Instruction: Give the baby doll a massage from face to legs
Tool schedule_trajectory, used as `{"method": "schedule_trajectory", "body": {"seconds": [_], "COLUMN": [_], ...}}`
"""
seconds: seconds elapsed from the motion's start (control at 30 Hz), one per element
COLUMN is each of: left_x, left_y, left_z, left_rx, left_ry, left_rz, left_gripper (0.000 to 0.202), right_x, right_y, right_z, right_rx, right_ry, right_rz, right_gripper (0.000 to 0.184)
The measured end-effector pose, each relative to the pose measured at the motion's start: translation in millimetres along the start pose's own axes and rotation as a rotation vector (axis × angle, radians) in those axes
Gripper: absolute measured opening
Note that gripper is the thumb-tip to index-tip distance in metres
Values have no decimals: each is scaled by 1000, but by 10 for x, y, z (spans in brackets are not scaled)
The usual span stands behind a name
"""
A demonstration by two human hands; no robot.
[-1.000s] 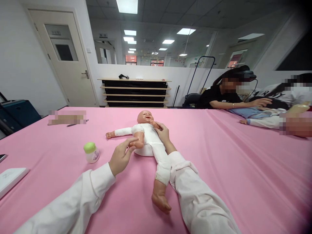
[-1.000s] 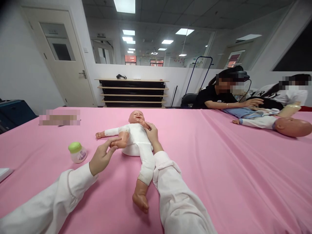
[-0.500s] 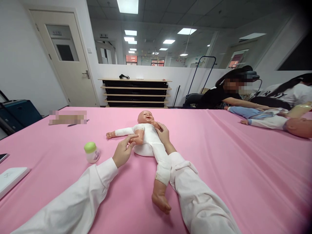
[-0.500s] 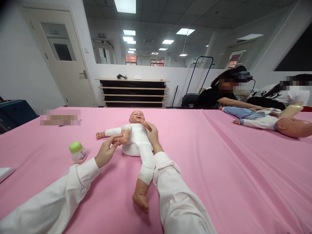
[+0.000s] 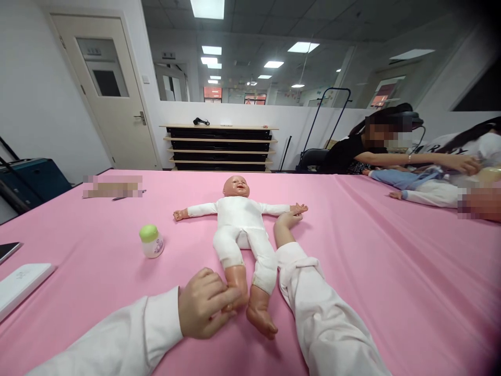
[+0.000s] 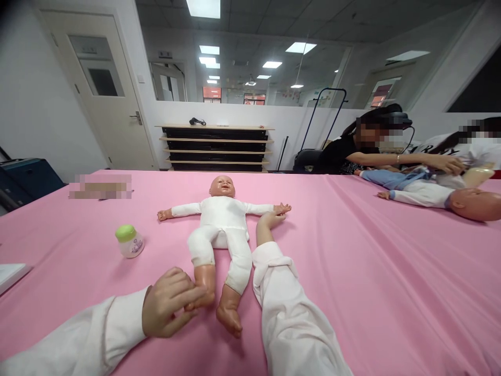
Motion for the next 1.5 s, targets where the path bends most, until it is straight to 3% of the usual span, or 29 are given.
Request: {"method": "schedule_trajectory", "body": {"seconds": [0.1, 0.23, 0.33, 0.47, 0.93, 1.07, 1.3, 1.5], "left_x": [-136, -152, -132, -118, -132, -128, -125, -33], "left_y": [137, 214, 228, 240, 237, 247, 191, -16], "left_z": [44, 70, 80, 79, 89, 90, 65, 64], "left_rx": [30, 30, 17, 18, 16, 24, -10, -137], "left_ry": [88, 100, 84, 67, 130, 130, 120, 8], "left_rz": [-23, -23, -11, 4, -6, -10, -29, 3], "left_gripper": [29, 32, 33, 34, 34, 33, 29, 28], "right_x": [-9, -8, 24, 33, -25, 48, 205, 442], "right_y": [-15, 16, 84, 126, 212, 252, 258, 387], "right_z": [13, 35, 67, 116, 118, 134, 182, 230], "right_rx": [-15, 7, 74, 130, 184, 241, 298, 350], "right_ry": [-3, -21, -67, -97, -98, -154, -234, -262], "right_rz": [-2, -2, -19, -27, -82, -119, -152, -167], "right_gripper": [39, 38, 39, 56, 57, 59, 61, 63]}}
Point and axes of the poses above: each hand's wrist, its own z-axis away from the middle knuckle, its own y-axis out of the palm, x = y × z, the point moved 10 cm from there along -z, towards the middle knuckle, and after that the axes turned 1 degree about z, right-handed, at the moved point
